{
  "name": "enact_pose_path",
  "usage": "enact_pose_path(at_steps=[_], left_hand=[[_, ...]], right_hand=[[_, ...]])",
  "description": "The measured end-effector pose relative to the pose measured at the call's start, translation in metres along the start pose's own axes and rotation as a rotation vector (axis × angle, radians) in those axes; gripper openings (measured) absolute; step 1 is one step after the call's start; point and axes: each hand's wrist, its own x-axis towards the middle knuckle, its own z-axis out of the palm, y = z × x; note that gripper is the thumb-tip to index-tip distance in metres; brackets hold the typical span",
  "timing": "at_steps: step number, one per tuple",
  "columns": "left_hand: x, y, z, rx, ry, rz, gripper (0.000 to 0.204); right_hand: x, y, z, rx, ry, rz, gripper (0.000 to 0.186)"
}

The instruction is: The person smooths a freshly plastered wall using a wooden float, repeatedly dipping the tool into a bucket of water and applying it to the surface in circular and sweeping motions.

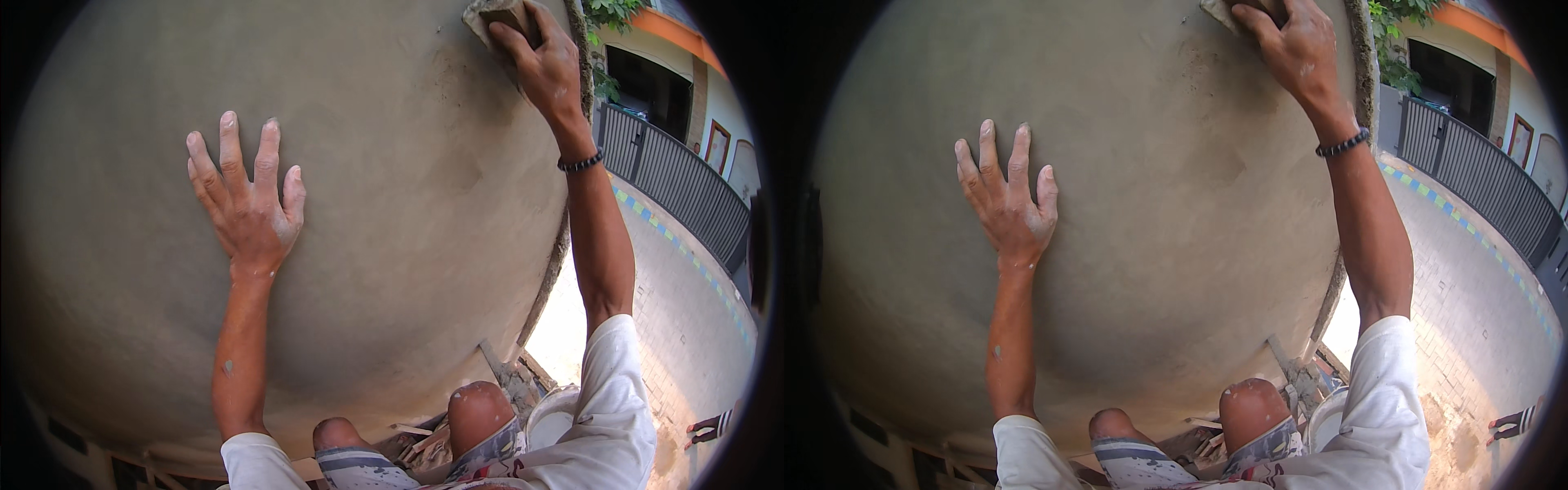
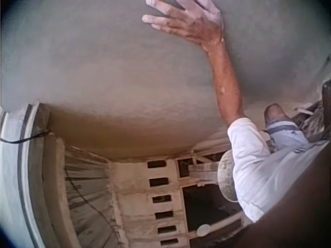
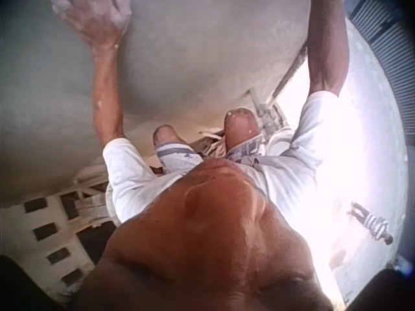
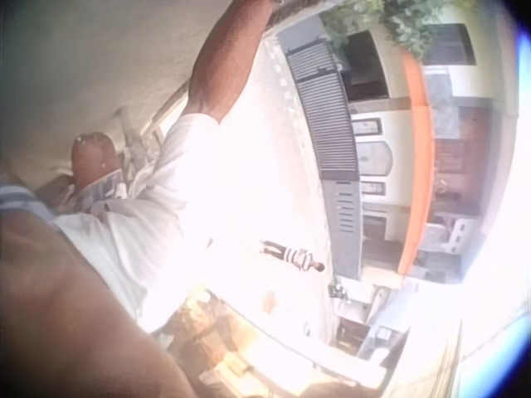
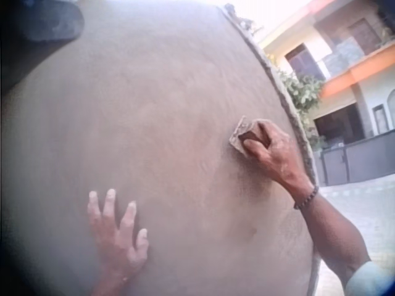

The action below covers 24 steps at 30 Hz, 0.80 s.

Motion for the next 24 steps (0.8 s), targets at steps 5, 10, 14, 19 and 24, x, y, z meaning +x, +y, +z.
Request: enact_pose_path(at_steps=[5,10,14,19,24], left_hand=[[0.001,-0.006,-0.006,0.016,0.006,0.030,0.050],[0.001,-0.010,-0.006,-0.010,-0.006,0.043,0.052],[0.009,-0.003,-0.009,-0.081,0.002,0.057,0.051],[-0.002,-0.012,-0.021,-0.353,0.098,-0.002,0.047],[-0.023,0.007,-0.028,-0.468,0.063,-0.030,0.044]], right_hand=[[-0.085,-0.043,0.031,0.067,-0.101,-0.096,0.039],[-0.095,-0.015,0.021,-0.124,-0.166,-0.082,0.043],[-0.012,-0.038,0.045,-0.080,0.029,-0.028,0.041],[-0.069,-0.004,0.010,-0.117,-0.195,-0.245,0.042],[-0.035,-0.065,0.067,0.016,0.049,-0.139,0.040]])
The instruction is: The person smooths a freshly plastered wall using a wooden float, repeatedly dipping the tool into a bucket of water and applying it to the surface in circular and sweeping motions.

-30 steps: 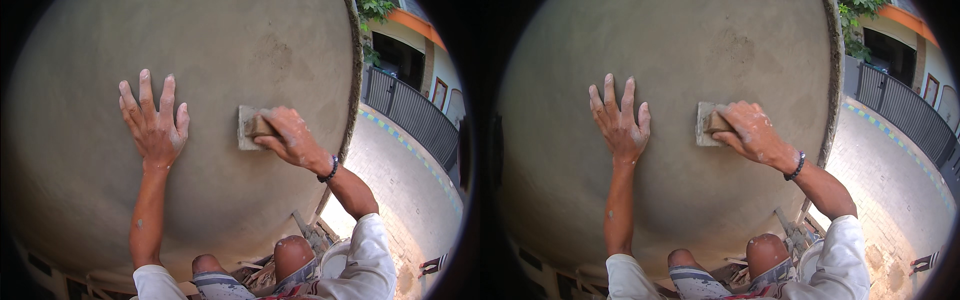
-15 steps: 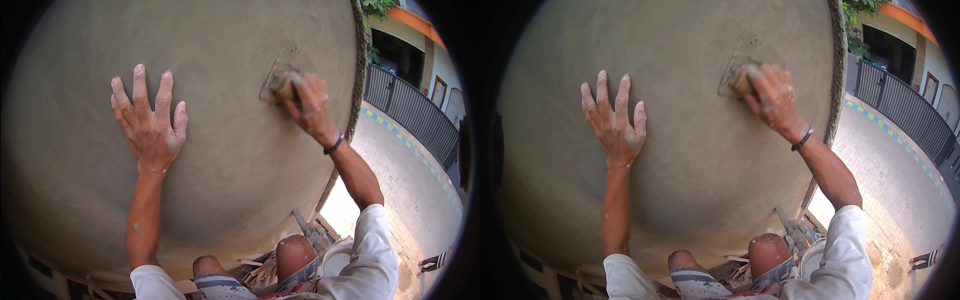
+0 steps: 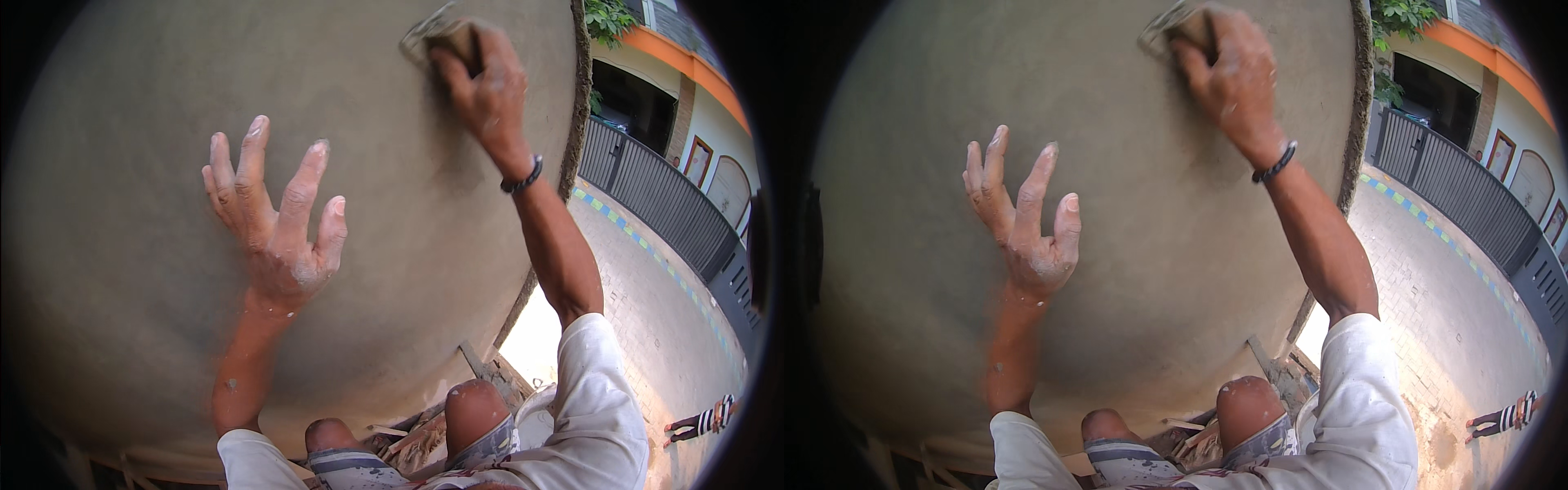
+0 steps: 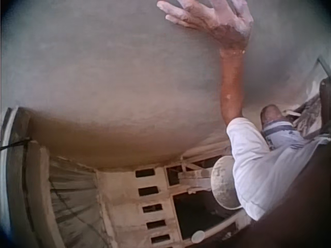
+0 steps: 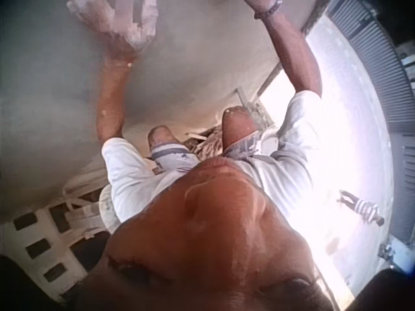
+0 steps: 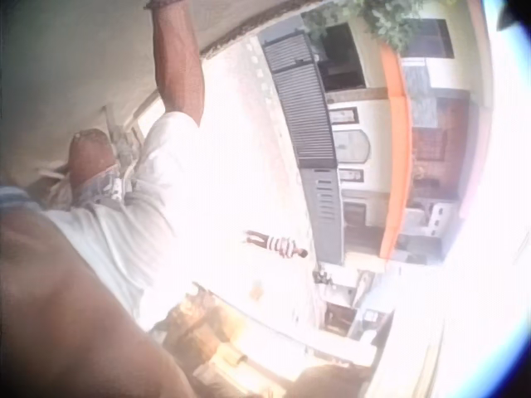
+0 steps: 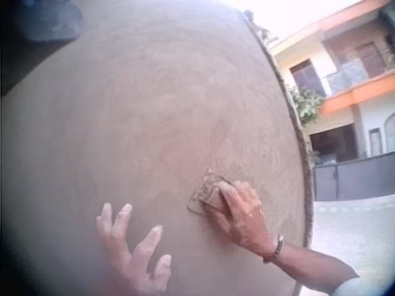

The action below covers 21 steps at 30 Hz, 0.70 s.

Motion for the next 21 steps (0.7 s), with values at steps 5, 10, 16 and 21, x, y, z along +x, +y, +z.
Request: enact_pose_path(at_steps=[5,10,16,21], left_hand=[[-0.021,0.009,-0.037,-0.020,-0.084,0.012,0.043],[-0.037,0.009,-0.043,-0.084,-0.137,0.005,0.040],[-0.042,0.007,-0.085,-0.038,-0.237,0.035,0.037],[-0.050,0.003,-0.108,0.020,-0.429,0.087,0.033]], right_hand=[[-0.090,0.054,-0.068,-0.092,-0.215,-0.089,0.043],[-0.050,0.004,-0.018,-0.012,0.030,0.149,0.037],[-0.164,0.022,-0.071,-0.101,-0.296,0.079,0.043],[-0.173,-0.018,-0.037,-0.048,-0.215,0.155,0.044]])
